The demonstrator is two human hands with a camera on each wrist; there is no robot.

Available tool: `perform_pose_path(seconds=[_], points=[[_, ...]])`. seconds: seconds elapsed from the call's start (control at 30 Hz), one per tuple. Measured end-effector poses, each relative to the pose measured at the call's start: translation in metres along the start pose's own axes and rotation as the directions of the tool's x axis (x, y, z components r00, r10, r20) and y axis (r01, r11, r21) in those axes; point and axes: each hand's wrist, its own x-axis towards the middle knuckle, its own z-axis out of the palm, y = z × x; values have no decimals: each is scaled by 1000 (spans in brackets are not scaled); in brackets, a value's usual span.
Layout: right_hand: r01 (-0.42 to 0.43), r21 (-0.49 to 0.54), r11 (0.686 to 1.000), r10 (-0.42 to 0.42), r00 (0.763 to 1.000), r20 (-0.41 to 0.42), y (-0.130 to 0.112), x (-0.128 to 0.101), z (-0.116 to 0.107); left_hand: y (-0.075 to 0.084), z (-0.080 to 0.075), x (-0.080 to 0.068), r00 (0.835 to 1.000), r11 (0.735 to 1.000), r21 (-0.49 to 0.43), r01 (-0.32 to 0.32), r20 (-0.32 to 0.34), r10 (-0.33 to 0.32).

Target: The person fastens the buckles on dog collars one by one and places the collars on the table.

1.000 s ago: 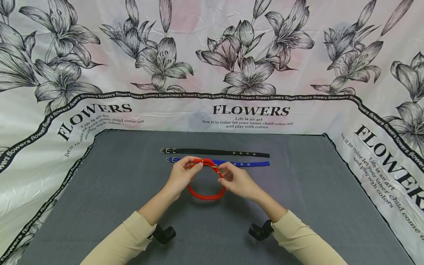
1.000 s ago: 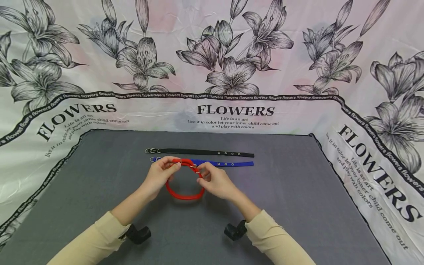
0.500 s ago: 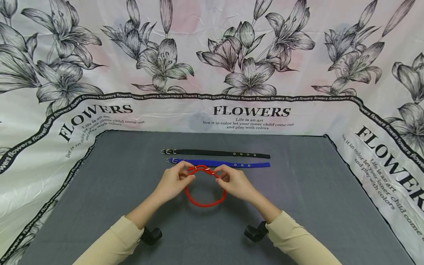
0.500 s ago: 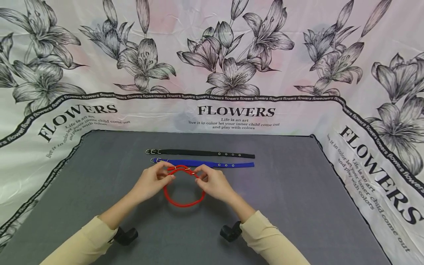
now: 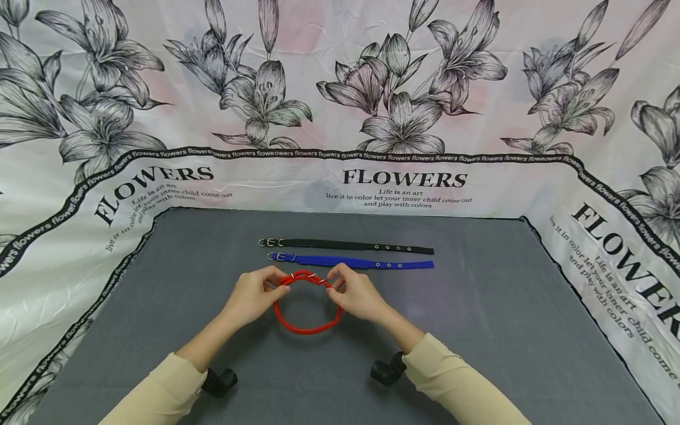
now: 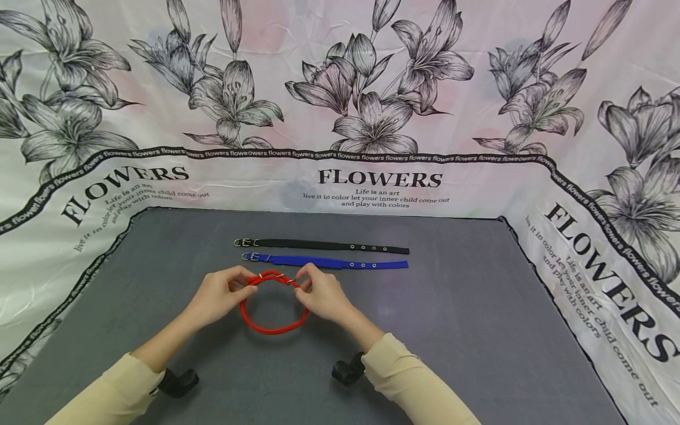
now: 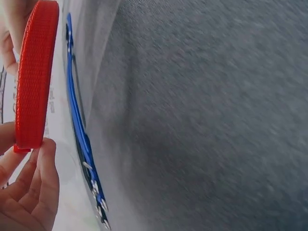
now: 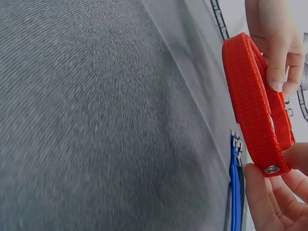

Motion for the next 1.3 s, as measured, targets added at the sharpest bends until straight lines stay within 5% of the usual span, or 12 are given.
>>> perform_pose_path(seconds=[0.57, 1.3], points=[[-25, -58, 998, 26, 999, 28, -13, 21, 33, -34, -19, -5, 997, 995, 69, 77, -37, -75], [-33, -210, 977, 12, 995, -101, -31, 39, 74, -64, -34, -8, 988, 977, 158, 143, -84, -131]])
